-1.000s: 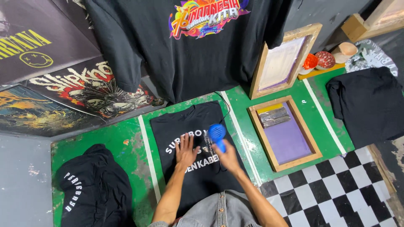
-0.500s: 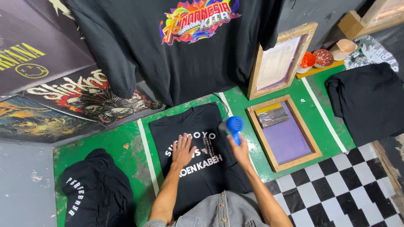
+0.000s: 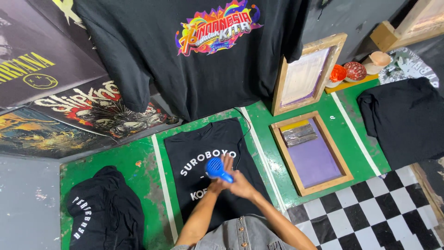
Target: Performing screen printing on a black t-shirt using a silk screen, squeegee, and ink, then drying the print with a hairdryer.
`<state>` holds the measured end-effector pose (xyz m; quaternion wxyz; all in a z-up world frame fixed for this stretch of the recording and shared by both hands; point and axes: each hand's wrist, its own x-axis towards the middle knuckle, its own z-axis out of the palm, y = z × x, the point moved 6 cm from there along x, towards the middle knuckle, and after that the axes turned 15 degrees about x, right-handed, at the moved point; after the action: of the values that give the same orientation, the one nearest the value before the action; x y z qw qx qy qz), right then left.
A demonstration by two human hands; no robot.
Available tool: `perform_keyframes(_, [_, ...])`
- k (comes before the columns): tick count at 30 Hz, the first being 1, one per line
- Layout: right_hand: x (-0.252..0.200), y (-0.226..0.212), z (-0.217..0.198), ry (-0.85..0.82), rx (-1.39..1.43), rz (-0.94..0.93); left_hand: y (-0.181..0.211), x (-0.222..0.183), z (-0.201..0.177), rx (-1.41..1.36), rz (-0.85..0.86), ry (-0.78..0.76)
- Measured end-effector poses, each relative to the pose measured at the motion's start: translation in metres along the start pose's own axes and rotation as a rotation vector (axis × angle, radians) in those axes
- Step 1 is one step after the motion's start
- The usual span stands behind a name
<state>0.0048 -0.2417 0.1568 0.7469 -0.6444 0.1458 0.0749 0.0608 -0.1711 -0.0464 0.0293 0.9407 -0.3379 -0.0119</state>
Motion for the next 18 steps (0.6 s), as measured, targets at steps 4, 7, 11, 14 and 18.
perform_keyframes(4, [-0.004,0.009,0.026,-0.193,-0.019,-0.108,0.029,-0.008,-0.029,0.1,0.001,0.04])
perform_keyframes(7, [-0.016,-0.032,0.011,-0.067,0.034,-0.044,0.009,-0.006,-0.033,0.07,-0.012,-0.156])
perform_keyframes(11, [0.004,-0.005,-0.047,0.173,0.1,-0.019,-0.043,-0.006,-0.034,0.029,-0.034,-0.45])
perform_keyframes(14, [0.004,0.012,-0.091,0.42,0.124,0.096,-0.078,-0.008,-0.036,0.052,-0.104,-0.431])
perform_keyframes(18, [0.001,0.036,-0.128,0.631,0.205,0.06,-0.096,-0.012,-0.034,0.068,-0.19,-0.492])
